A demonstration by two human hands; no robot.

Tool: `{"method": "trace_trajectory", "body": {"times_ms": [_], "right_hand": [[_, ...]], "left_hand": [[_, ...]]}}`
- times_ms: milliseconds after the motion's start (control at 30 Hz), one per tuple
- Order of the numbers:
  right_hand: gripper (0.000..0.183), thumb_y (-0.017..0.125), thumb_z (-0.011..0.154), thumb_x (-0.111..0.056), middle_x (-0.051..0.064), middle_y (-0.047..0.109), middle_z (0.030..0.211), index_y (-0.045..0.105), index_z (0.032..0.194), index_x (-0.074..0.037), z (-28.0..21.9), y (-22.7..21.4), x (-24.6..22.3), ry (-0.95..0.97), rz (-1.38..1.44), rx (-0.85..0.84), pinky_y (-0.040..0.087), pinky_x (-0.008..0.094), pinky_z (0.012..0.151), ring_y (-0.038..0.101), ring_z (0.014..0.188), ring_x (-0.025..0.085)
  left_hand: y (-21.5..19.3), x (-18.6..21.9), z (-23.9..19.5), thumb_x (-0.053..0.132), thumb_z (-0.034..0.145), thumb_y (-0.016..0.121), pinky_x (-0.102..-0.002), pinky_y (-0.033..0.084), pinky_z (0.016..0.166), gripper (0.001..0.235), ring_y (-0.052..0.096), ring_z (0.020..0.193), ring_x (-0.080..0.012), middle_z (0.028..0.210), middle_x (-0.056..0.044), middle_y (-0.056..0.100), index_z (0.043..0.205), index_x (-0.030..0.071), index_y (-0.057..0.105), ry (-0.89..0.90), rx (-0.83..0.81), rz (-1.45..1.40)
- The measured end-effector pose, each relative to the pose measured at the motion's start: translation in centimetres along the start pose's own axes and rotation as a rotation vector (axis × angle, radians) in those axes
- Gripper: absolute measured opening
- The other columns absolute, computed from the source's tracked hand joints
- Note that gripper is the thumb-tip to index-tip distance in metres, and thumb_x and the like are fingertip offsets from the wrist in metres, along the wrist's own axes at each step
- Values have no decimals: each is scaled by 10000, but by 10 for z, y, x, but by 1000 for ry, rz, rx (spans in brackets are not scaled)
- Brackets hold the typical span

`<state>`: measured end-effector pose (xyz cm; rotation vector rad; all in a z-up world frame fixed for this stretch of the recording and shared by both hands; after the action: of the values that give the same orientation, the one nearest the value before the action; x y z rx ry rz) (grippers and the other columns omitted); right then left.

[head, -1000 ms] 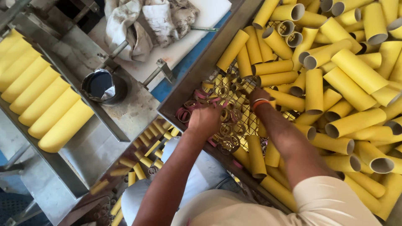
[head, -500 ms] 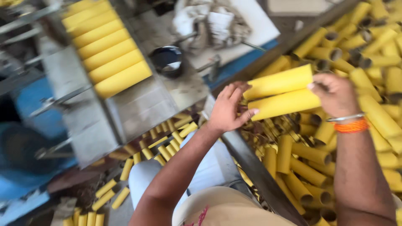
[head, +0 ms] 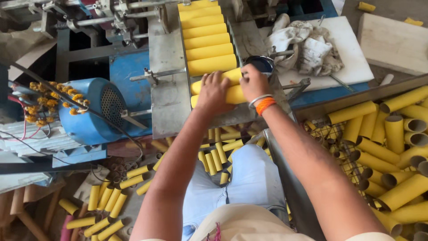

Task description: The person repeatedly picks up yellow cylindrical tubes from a pile, places them onto a conveyor belt, and then removes them to return to the pile. The task involves continuous handling of the tubes without a visible final destination or accumulation.

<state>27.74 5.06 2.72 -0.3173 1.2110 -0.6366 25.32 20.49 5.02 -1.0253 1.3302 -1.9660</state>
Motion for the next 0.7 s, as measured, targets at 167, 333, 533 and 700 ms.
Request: {"method": "trace_trajectory", "body": {"times_ms": [167,333,533,700], "right_hand": [[162,820,870,-127,130,708,1002,744,1011,-108,-25,-69,-25,-287,-355,166,560,415,797,702,918,354],[335,746,937,-118,118,721,1085,670,1262,-90,-103,-212,52,73,-186,178,552,375,725,693,814,301],[332,678,935,-171,175,750,1017,705,1262,-119,-276,-290,213,509,-678,-111,564,469,835,714,918,375],[424,680,913,-253,181,700,1232,663,1327,-164,-410,-267,303,733,-637,-318,527,490,948,664,1100,388]], "left_hand": [[35,-33,-10,599,591,897,-589,221,1194,904,374,1412,-439,1484,-235,441,1279,104,581,-22,-64,122],[18,-2,-3,601,613,876,-665,176,1149,892,361,1407,-408,1430,-258,451,1278,83,585,20,-13,214],[16,172,-4,500,937,799,-554,434,1058,605,544,1186,-423,1287,-190,604,1284,66,560,421,104,-415],[80,329,-28,459,841,774,-532,523,832,593,654,988,-407,1119,-177,657,1280,97,607,610,-287,-483]]}}
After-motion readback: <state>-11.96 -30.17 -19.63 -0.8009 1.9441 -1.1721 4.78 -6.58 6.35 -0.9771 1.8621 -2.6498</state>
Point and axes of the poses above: each hand's wrist, its own z-axis towards the middle knuckle, its own y-axis out of the palm, x = y × z, the point moved 10 cm from there along z, towards the middle knuckle
